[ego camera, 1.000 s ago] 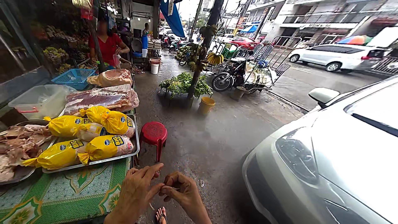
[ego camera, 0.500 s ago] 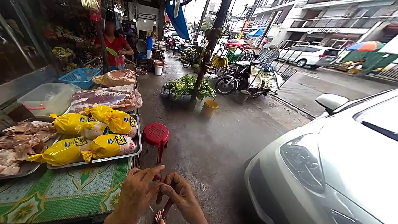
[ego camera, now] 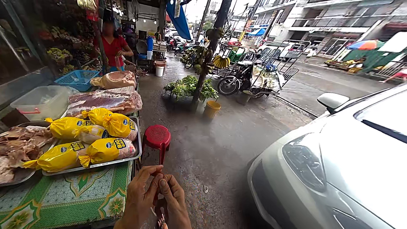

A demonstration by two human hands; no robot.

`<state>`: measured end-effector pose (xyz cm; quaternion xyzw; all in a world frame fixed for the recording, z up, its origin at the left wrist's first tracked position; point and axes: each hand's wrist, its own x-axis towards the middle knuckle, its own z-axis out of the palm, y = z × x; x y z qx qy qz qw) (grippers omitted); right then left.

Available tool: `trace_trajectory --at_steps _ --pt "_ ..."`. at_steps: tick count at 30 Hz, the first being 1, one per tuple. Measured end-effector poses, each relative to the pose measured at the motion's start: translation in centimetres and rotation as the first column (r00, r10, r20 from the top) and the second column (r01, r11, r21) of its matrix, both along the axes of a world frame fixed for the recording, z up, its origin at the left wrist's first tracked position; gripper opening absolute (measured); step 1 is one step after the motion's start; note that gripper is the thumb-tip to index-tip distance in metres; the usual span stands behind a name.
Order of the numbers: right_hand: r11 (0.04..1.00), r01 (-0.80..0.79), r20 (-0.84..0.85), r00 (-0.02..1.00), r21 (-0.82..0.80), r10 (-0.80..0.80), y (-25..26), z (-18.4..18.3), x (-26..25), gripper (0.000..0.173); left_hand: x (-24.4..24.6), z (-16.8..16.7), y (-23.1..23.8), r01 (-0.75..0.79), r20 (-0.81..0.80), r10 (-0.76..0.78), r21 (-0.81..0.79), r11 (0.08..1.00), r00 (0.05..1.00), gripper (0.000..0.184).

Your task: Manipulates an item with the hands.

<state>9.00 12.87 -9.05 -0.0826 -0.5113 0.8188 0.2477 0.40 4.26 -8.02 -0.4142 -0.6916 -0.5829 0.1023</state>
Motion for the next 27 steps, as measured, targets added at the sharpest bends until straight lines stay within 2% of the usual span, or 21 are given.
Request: trace_trajectory --at_steps 3,6,7,9,12,16,17,19,21,23,25,27 --pt "0.998 -0.03 -0.046 0.999 -0.063 0.027 0.9 -0.3 0.0 0.024 0.1 0.2 -0.2 -0.013 0.081 0.01 0.031 0.999 0.997 0.026" --pt "1.0 0.01 -0.078 0.997 -0.025 -0.012 1.8 -0.5 0.1 0.044 -0.1 -0.3 -0.6 0.041 0.076 -0.044 0.034 0.999 0.996 0.028" --pt "1.0 0.012 -0.099 0.995 -0.013 -0.013 2.0 -0.6 0.2 0.04 -0.1 -0.6 -0.8 0.051 0.064 -0.052 0.024 0.998 0.997 0.032" --pt "1.0 0.0 -0.171 0.985 -0.018 -0.003 2.0 -0.9 0.2 0.019 0.0 -1.0 -0.9 0.015 0.033 -0.014 -0.016 1.0 0.999 0.043" --pt "0.999 0.013 -0.215 0.977 -0.034 -0.02 1.8 -0.8 0.2 0.017 0.2 -1.0 -0.9 -0.058 0.001 0.058 -0.052 0.997 0.998 0.052" --pt "0.999 0.019 -0.198 0.98 0.03 -0.013 1.6 -0.8 0.3 0.013 0.3 -0.9 -1.0 -0.085 -0.03 0.083 -0.093 0.992 0.996 0.053" --pt "0.999 0.029 -0.19 0.982 0.045 -0.02 1.5 -0.8 0.3 0.017 0.2 -1.0 -1.1 -0.094 -0.048 0.09 -0.098 0.991 0.995 0.054" --pt "0.992 0.095 -0.132 0.988 0.086 -0.083 1.2 -0.7 0.3 0.04 0.1 -1.1 -1.2 -0.112 -0.086 0.104 -0.093 0.989 0.991 0.058" --pt "0.978 0.165 -0.07 0.985 0.13 -0.157 1.1 -0.6 0.2 0.047 0.1 -1.2 -1.3 -0.111 -0.077 0.105 -0.082 0.99 0.992 0.049" --pt "0.967 0.207 -0.037 0.978 0.145 -0.204 1.2 -0.6 0.0 0.038 0.2 -0.9 -1.4 -0.064 0.021 0.066 -0.07 0.995 0.998 0.03" --pt "0.97 0.222 -0.019 0.975 0.105 -0.221 1.1 -0.6 0.0 0.024 0.3 -0.6 -1.5 -0.023 0.113 0.032 -0.083 0.996 0.993 0.043" --pt "0.978 0.202 -0.018 0.979 0.053 -0.201 1.0 -0.8 -0.2 0.016 0.3 -0.7 -1.5 -0.058 0.072 0.061 -0.048 0.997 0.996 0.031"
